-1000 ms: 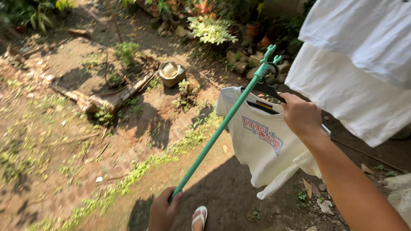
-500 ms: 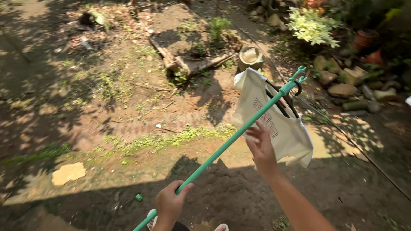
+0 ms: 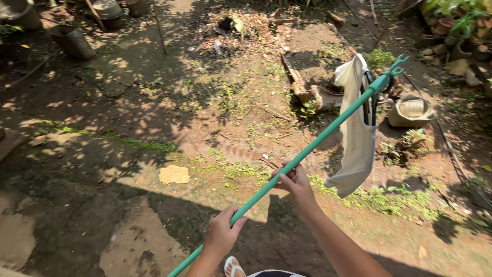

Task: The person uses a long green pole to hang several t-shirts on a clothesline in a backyard. They repeatedly walk to a basket, pick up a shirt, place it on a hanger, and use the pole to hang it on the line.

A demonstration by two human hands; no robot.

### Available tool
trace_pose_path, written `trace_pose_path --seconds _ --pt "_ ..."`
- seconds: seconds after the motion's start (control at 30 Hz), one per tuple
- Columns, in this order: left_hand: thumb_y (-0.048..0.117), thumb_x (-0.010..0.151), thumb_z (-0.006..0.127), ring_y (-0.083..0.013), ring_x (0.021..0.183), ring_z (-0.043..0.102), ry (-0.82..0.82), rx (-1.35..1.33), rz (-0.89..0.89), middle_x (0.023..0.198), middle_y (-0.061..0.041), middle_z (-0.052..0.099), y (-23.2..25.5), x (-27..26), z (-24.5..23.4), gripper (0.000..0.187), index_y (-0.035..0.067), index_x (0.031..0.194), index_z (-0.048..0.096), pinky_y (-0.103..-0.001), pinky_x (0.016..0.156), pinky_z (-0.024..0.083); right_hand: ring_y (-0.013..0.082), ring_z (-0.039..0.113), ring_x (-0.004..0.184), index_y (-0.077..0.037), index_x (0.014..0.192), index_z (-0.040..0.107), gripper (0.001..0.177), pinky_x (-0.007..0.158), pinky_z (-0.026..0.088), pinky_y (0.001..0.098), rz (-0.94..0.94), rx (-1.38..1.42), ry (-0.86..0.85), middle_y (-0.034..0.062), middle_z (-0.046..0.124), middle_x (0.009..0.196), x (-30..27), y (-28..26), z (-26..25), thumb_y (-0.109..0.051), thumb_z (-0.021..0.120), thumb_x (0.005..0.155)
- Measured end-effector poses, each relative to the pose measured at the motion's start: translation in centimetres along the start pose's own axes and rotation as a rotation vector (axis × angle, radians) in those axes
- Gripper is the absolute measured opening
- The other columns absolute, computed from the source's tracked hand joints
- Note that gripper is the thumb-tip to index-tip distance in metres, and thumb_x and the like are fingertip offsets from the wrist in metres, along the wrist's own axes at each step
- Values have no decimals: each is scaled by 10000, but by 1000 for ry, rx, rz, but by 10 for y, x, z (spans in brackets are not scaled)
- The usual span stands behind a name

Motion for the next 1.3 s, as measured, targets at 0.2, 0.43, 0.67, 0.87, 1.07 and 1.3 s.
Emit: trace_pose_path --seconds 0.2,0.43,0.67,0.87,1.07,1.3 --pt "304 852 715 -339 872 716 50 257 -234 971 -24 756 -108 -2 -77 198 216 1027 686 -464 710 558 269 736 1010 15 1341 426 449 886 628 397 123 -64 -34 161 695 1076 102 7 45 -99 603 944" --pt "299 829 747 -316 940 728 -86 492 -686 893 -62 735 -319 -9 -97 252 268 1052 633 -491 785 546 249 713 1005 3 1388 417 469 836 596 377 135 -115 -131 155 689 1095 201 35 92 -110 602 972" --pt "392 849 733 -436 907 653 93 396 -906 812 -149 701 -385 23 -123 268 139 839 645 -556 760 509 245 701 1003 -9 1353 428 404 807 615 377 136 -122 -257 150 682 1090 309 89 187 -88 589 991" --pt "546 927 659 -363 935 657 469 574 -917 863 -89 703 -349 74 -188 422 139 814 657 -489 854 468 272 705 1042 -41 1312 416 347 827 623 407 235 -117 -403 168 679 1128 395 116 269 -47 554 993" --pt "471 855 737 -258 1018 612 846 618 -764 969 15 671 -353 131 -273 294 179 818 725 -441 967 379 281 697 1069 -79 1211 400 235 866 618 443 316 -44 -522 183 681 1193 457 150 359 -32 517 1012" --pt "429 836 763 -243 1057 622 905 663 -669 1174 33 690 -434 196 -380 270 181 943 766 -452 1068 349 329 705 1122 -64 1183 423 195 898 612 473 363 -7 -540 182 673 1245 517 217 484 -65 523 1015"
Point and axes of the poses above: each hand's wrist, its own x-axis towards the middle knuckle, its own z-axis out of the palm, y = z × x, the point moved 3 cm from there along x, towards the middle knuckle
